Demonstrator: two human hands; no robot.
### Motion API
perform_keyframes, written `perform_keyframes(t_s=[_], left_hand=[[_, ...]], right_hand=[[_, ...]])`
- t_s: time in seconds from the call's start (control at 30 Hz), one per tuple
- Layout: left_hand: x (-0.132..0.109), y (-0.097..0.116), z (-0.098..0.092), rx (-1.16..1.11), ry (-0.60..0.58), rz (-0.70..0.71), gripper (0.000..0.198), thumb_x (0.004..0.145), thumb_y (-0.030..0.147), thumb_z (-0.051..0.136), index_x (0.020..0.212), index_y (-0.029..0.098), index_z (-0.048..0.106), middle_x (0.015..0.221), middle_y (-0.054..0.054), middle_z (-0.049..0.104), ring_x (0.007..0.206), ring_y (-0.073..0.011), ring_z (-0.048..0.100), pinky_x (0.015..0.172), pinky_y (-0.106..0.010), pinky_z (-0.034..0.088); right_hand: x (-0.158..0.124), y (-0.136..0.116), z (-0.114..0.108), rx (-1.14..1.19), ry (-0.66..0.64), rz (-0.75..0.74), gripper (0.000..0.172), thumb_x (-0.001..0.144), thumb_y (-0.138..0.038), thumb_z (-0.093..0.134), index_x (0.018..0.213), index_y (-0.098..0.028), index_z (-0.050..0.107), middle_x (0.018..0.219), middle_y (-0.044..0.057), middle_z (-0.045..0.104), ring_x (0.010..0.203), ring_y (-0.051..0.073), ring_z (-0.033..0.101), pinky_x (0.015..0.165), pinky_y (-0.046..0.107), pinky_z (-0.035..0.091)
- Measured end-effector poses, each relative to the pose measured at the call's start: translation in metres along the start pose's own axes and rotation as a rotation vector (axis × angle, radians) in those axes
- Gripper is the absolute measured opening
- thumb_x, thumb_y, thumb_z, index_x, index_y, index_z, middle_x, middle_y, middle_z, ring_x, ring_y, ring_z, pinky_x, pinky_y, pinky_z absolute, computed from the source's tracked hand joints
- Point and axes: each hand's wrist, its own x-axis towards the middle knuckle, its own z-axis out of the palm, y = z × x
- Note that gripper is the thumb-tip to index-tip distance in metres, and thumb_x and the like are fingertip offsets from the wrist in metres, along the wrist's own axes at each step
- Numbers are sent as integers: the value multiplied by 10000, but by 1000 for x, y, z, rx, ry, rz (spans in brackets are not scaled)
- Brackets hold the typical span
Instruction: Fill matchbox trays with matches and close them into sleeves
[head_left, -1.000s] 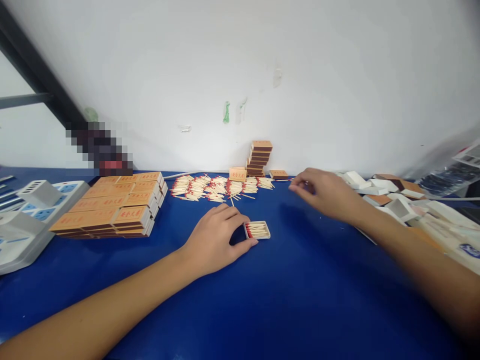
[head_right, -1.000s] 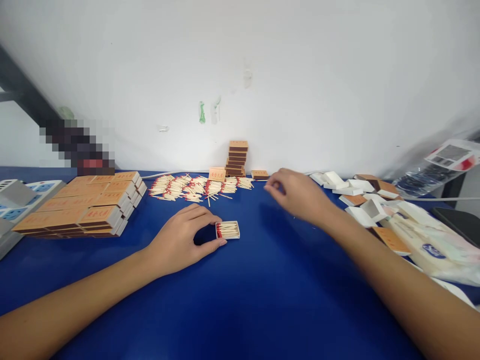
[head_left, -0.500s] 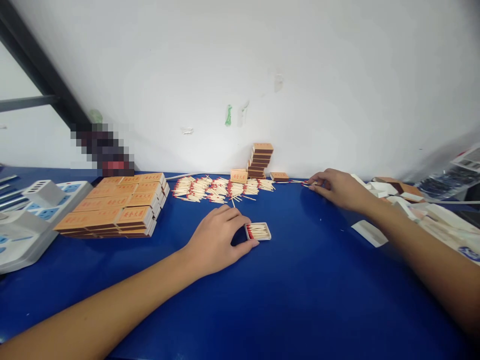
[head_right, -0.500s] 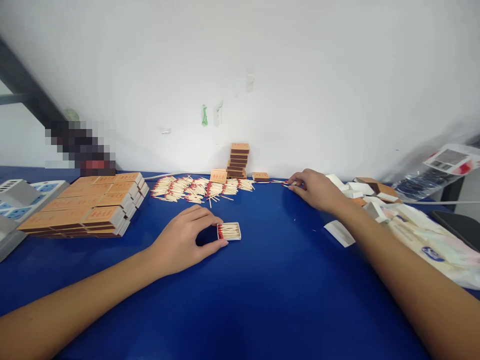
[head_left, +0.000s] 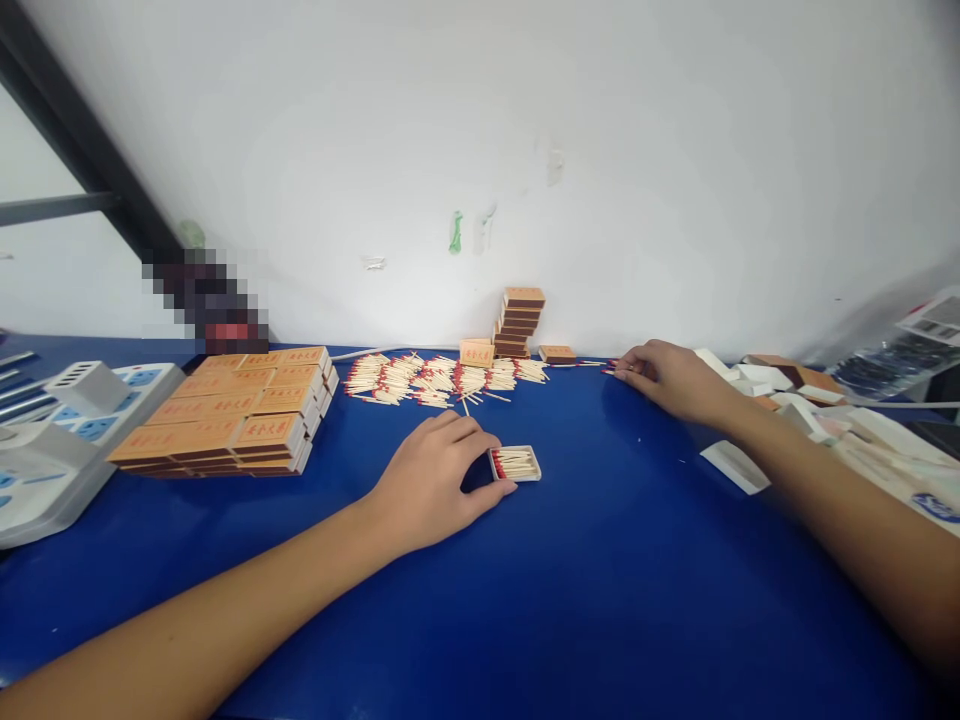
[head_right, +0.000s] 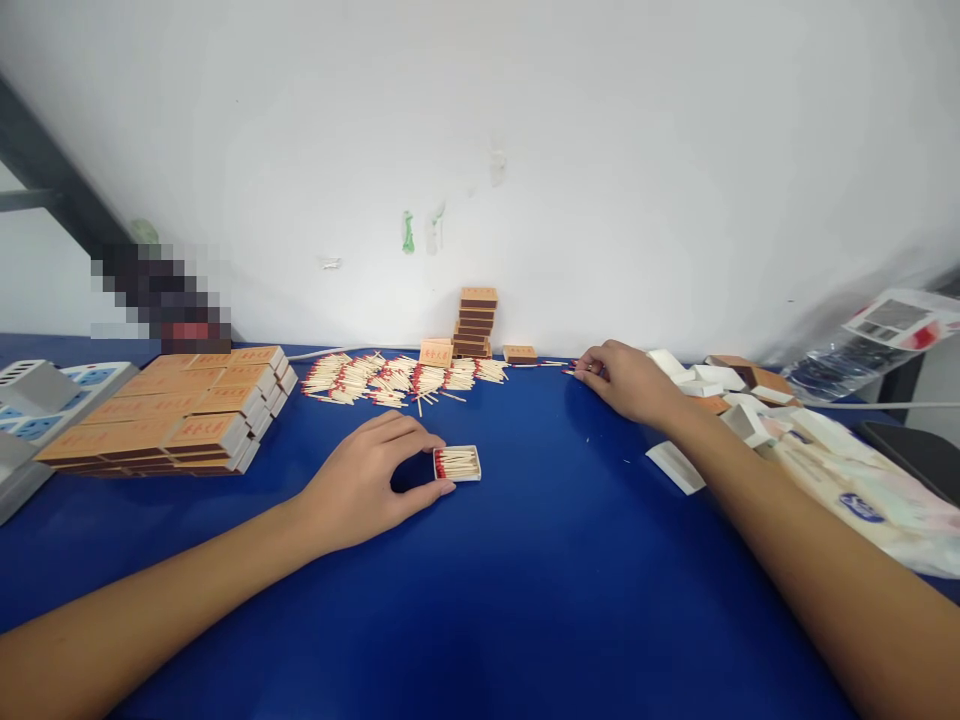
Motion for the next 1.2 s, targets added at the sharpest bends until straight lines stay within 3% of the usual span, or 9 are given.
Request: perform_keyframes(t_s=[0.3,0.5,0.63,0.77,0.83,1.0,1.1,1.2], left_hand=[[0,1,0,2,8,11,309,939,420,749,1130,179,720,1044,-72,729,984,-262,671,922,-450,545],[0,0,0,9,8,-10,380,932,448,748,1197,182,694,1114,-87,739,1051,-283,677,967,-472,549],[0,0,-1,17,-2,-24,392,928,469,747,1189,179,702,1112,-90,729,1060,-288,667,969,-476,547],[1,0,-1,5,-7,-19,313,929,451,749,1097,187,737,1060,-75,712,1010,-268,658,927,-455,548],[1,0,-1,0,-6,-16,313,928,446,751,1098,184,737,1059,-75,710,1010,-267,656,933,-457,545],[1,0,0,-3,11,0,319,923,433,761,1109,177,729,1057,-78,710,1009,-266,654,947,-459,542],[0,0,1,-2,18,7,324,920,429,767,1117,175,727,1056,-80,707,1013,-268,653,943,-452,541],[0,0,1,-3,22,7,321,918,429,768,1112,176,726,1057,-82,704,1013,-268,651,937,-448,540]], right_hand=[[0,3,-7,50,-77,46,373,906,-553,578,842,-214,721,841,116,733,734,260,651,655,383,467],[0,9,-4,-6,-55,55,434,896,-630,583,732,-234,643,718,94,717,628,247,629,576,369,430],[1,4,-7,-31,-73,34,414,924,-578,550,706,-234,628,695,95,705,625,246,627,583,368,431],[-4,-36,-15,36,-70,-24,321,942,-496,555,801,-228,661,807,97,717,703,244,644,642,362,465],[-12,-70,-18,121,-42,-98,282,965,-469,553,870,-230,669,864,85,704,747,234,643,677,355,483],[-42,-152,-17,273,-144,-339,224,1052,-387,499,946,-236,626,973,62,665,815,196,633,710,321,493],[-55,-173,-13,249,-200,-398,175,1058,-300,486,962,-229,614,995,60,657,806,187,640,700,318,492],[-59,-176,-11,203,-216,-428,151,1053,-268,494,970,-221,611,995,59,652,788,188,634,685,323,483]])
